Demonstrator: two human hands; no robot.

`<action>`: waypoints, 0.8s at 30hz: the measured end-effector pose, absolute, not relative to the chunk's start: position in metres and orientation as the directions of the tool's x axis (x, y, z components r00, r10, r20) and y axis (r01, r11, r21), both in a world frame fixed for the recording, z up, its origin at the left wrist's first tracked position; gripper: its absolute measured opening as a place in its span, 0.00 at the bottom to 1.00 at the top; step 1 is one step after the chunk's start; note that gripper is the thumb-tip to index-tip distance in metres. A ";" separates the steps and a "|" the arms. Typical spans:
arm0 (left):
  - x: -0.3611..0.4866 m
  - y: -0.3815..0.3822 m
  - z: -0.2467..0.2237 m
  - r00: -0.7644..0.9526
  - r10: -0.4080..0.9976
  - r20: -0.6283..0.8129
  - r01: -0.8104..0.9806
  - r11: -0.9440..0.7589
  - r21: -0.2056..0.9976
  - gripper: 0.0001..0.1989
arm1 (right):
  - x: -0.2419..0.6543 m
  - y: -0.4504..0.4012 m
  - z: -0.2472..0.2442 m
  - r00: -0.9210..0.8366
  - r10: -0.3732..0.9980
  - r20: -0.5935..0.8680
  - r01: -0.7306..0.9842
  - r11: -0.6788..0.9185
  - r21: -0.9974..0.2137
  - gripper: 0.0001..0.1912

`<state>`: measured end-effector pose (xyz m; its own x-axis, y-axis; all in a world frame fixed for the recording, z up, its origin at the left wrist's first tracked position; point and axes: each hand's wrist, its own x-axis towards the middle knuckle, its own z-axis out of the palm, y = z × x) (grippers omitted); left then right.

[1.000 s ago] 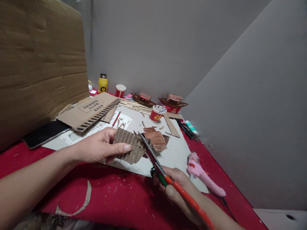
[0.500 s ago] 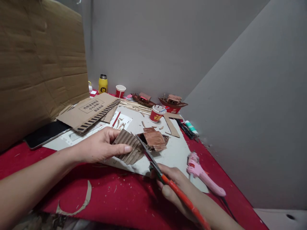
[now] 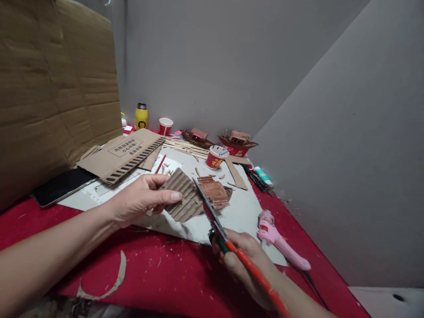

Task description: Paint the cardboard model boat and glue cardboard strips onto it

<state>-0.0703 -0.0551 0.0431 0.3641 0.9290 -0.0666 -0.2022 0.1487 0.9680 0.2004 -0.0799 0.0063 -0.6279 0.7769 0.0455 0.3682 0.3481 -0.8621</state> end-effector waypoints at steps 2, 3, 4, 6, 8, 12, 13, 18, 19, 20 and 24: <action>-0.062 -0.059 0.038 0.359 0.928 -0.100 -0.358 0.236 0.903 0.17 | 0.198 -0.080 0.004 -0.623 0.780 0.057 0.349 0.342 -0.873 0.26; -0.058 -0.061 0.037 0.362 0.925 -0.118 -0.419 0.275 0.865 0.17 | 0.197 -0.080 0.003 -0.622 0.781 0.052 0.343 0.332 -0.879 0.26; -0.056 -0.063 0.036 0.370 0.920 -0.132 -0.458 0.304 0.836 0.18 | 0.196 -0.080 0.003 -0.620 0.784 0.043 0.341 0.318 -0.885 0.26; -0.053 -0.066 0.035 0.376 0.918 -0.127 -0.496 0.316 0.809 0.18 | 0.195 -0.080 0.002 -0.617 0.786 0.024 0.341 0.295 -0.893 0.26; -0.054 -0.066 0.036 0.373 0.923 -0.094 -0.501 0.285 0.817 0.15 | 0.196 -0.080 0.002 -0.617 0.787 0.010 0.348 0.285 -0.893 0.26; -0.059 -0.063 0.036 0.367 0.930 -0.035 -0.442 0.207 0.873 0.12 | 0.201 -0.077 0.003 -0.624 0.780 -0.039 0.396 0.273 -0.877 0.27; -0.059 -0.063 0.037 0.370 0.928 -0.031 -0.419 0.196 0.886 0.12 | 0.202 -0.076 0.003 -0.631 0.775 -0.036 0.402 0.287 -0.870 0.26; -0.057 -0.066 0.038 0.400 0.915 -0.056 -0.360 0.213 0.908 0.11 | 0.204 -0.076 0.005 -0.683 0.730 0.007 0.392 0.375 -0.840 0.24; -0.057 -0.066 0.038 0.405 0.912 -0.057 -0.364 0.218 0.906 0.11 | 0.203 -0.076 0.006 -0.682 0.731 0.000 0.390 0.364 -0.846 0.24; -0.057 -0.067 0.038 0.416 0.908 -0.058 -0.366 0.225 0.903 0.11 | 0.203 -0.077 0.007 -0.677 0.736 -0.011 0.391 0.347 -0.852 0.25; -0.059 -0.066 0.038 0.456 0.887 -0.072 -0.402 0.277 0.873 0.09 | 0.201 -0.079 0.005 -0.640 0.768 -0.017 0.392 0.307 -0.867 0.26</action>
